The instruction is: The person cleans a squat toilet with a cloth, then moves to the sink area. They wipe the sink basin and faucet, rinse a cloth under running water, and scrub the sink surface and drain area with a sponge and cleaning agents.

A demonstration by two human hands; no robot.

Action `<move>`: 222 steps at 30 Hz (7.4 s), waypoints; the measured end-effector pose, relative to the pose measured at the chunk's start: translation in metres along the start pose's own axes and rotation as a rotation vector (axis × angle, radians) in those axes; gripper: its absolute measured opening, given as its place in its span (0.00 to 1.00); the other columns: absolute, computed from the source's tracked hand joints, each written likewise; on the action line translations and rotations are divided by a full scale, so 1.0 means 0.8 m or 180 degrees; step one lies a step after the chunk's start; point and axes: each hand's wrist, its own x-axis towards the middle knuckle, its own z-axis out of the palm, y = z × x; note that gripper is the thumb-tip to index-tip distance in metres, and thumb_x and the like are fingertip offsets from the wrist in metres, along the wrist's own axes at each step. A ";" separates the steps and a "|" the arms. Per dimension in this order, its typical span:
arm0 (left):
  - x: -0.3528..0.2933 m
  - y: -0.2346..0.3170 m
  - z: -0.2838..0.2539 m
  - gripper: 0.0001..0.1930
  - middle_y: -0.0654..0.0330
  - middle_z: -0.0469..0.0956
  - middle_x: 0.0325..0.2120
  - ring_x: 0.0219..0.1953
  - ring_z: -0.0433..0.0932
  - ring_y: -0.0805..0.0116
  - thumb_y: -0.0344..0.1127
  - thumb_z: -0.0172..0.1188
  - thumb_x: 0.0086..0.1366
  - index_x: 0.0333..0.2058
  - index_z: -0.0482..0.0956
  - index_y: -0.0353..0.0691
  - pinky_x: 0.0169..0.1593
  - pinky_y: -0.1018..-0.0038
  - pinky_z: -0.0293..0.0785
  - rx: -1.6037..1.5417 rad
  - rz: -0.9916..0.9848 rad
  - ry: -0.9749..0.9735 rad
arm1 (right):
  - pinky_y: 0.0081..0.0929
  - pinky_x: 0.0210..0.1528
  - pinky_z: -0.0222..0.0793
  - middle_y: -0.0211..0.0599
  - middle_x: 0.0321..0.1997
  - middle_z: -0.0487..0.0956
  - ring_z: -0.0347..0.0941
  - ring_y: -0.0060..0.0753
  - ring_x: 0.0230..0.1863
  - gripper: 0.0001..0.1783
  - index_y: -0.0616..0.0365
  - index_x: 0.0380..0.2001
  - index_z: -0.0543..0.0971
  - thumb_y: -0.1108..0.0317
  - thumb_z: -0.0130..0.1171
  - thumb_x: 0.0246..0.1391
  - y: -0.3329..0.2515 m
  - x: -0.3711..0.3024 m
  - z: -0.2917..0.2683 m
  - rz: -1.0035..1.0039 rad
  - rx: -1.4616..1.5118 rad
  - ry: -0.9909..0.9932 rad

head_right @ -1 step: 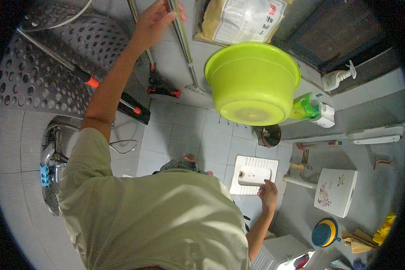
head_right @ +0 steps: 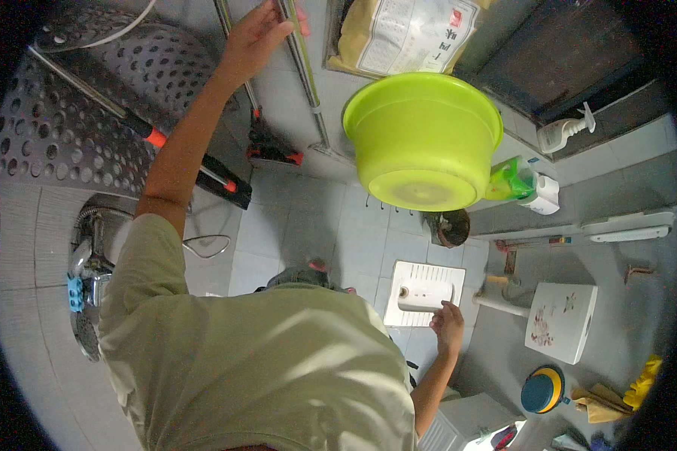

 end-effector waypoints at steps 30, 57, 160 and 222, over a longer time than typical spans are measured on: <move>0.104 -0.169 -0.124 0.14 0.52 0.72 0.27 0.29 0.76 0.65 0.30 0.49 0.58 0.42 0.66 0.30 0.35 0.73 0.70 0.1582 0.0245 0.2468 | 0.21 0.18 0.69 0.35 0.22 0.73 0.68 0.23 0.18 0.13 0.62 0.39 0.70 0.66 0.48 0.52 0.030 0.008 0.017 -0.0014 0.0134 0.0103; -0.017 0.030 0.193 0.12 0.56 0.76 0.38 0.38 0.75 0.69 0.33 0.51 0.63 0.41 0.74 0.32 0.44 0.76 0.70 0.0889 -0.0572 -0.0426 | 0.22 0.26 0.72 0.32 0.25 0.73 0.69 0.21 0.21 0.13 0.59 0.38 0.73 0.63 0.49 0.54 0.139 -0.037 -0.158 0.0679 0.0575 0.1362; 0.128 -0.018 1.181 0.23 0.48 0.71 0.42 0.45 0.69 0.48 0.37 0.58 0.54 0.48 0.66 0.35 0.49 0.59 0.63 0.0571 0.1356 -0.1803 | 0.19 0.34 0.68 0.33 0.34 0.73 0.70 0.27 0.33 0.16 0.59 0.39 0.70 0.84 0.44 0.45 0.095 0.304 -0.565 -0.0171 0.3171 0.2523; -0.683 -0.472 1.145 0.08 0.59 0.75 0.32 0.37 0.73 0.74 0.28 0.49 0.63 0.40 0.71 0.33 0.43 0.78 0.68 0.0167 -0.2968 -0.4491 | 0.37 0.48 0.62 0.46 0.36 0.75 0.67 0.50 0.42 0.09 0.59 0.29 0.79 0.75 0.51 0.43 0.959 0.877 -0.366 -0.0985 -0.1941 0.1277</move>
